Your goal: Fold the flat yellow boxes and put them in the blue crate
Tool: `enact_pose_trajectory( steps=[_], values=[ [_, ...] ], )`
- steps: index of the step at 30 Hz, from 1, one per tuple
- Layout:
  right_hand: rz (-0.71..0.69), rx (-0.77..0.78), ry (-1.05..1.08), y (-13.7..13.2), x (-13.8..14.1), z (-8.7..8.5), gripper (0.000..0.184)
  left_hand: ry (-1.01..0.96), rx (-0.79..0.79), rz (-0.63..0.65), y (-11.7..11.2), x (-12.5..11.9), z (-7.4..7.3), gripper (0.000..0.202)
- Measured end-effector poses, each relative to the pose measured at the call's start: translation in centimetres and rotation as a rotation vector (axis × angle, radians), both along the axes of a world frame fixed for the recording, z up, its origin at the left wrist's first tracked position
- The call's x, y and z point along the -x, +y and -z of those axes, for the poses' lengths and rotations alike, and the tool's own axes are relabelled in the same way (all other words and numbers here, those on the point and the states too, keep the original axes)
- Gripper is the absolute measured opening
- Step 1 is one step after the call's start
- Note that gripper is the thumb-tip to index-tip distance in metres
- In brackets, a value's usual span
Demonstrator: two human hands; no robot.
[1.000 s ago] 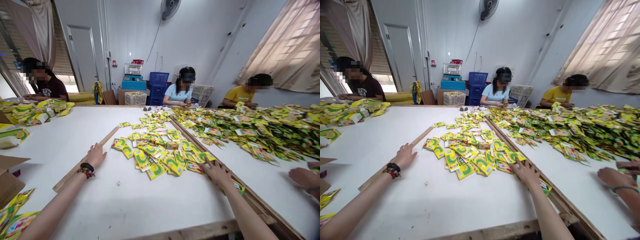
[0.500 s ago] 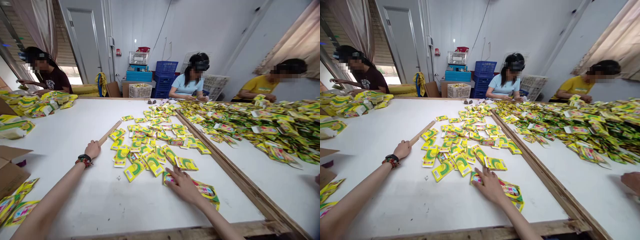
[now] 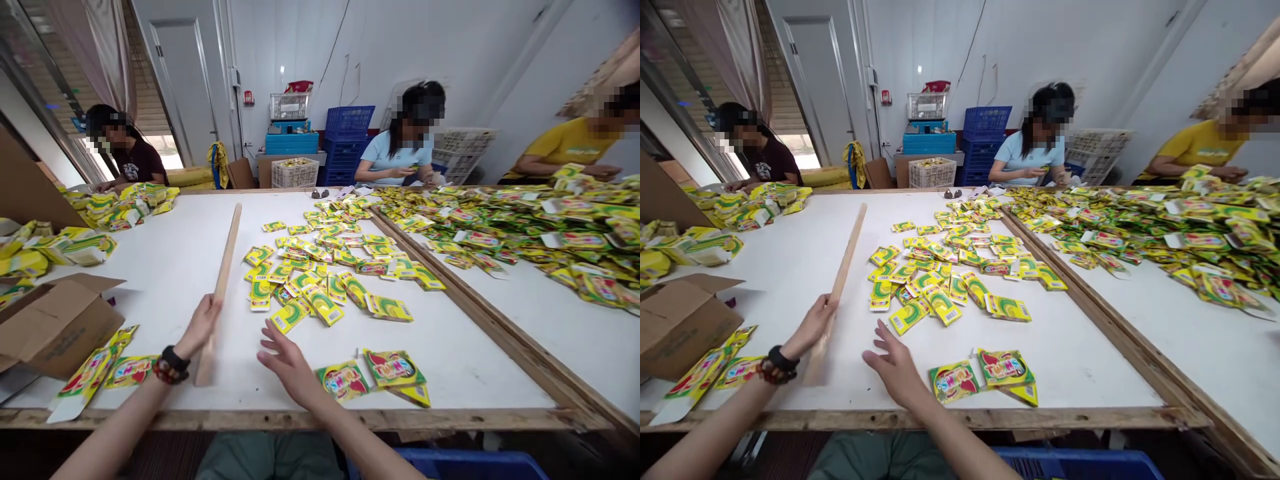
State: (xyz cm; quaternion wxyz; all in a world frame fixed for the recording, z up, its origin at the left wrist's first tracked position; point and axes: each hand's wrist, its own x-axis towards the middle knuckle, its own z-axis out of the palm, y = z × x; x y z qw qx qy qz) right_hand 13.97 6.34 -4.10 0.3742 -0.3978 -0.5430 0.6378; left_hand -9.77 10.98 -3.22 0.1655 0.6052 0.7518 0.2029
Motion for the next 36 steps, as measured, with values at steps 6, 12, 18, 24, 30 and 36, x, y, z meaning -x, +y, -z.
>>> enact_pose_trajectory(
  steps=[6, 12, 18, 24, 30, 36],
  values=[
    [-0.205, 0.075, 0.275, 0.5, 6.3, -2.1, 0.098, -0.189, -0.361, 0.165, -2.1, -2.7, -2.4, 0.034],
    [0.098, -0.110, -0.049, 1.2, -1.6, -0.2, 0.045, 0.277, -0.112, 0.061, 10.6, 4.5, -2.8, 0.032],
    [0.485, -0.176, -0.321, 8.0, -12.1, 2.1, 0.042, 0.421, 0.054, 0.034, 25.2, 7.3, 1.2, 0.033],
    [0.623, -0.166, -0.478, 17.6, -19.2, 2.4, 0.041, 0.513, 0.098, 0.127, 38.8, 4.8, 3.5, 0.038],
    [0.650, -0.343, -0.678, 29.2, -24.4, 2.6, 0.041, 0.523, 0.091, 0.257, 49.8, -0.7, 4.5, 0.036],
    [0.498, -0.596, -1.224, 48.5, -29.9, 1.4, 0.051, 0.518, 0.074, 0.350, 56.5, -6.0, 5.7, 0.032]
  ],
)
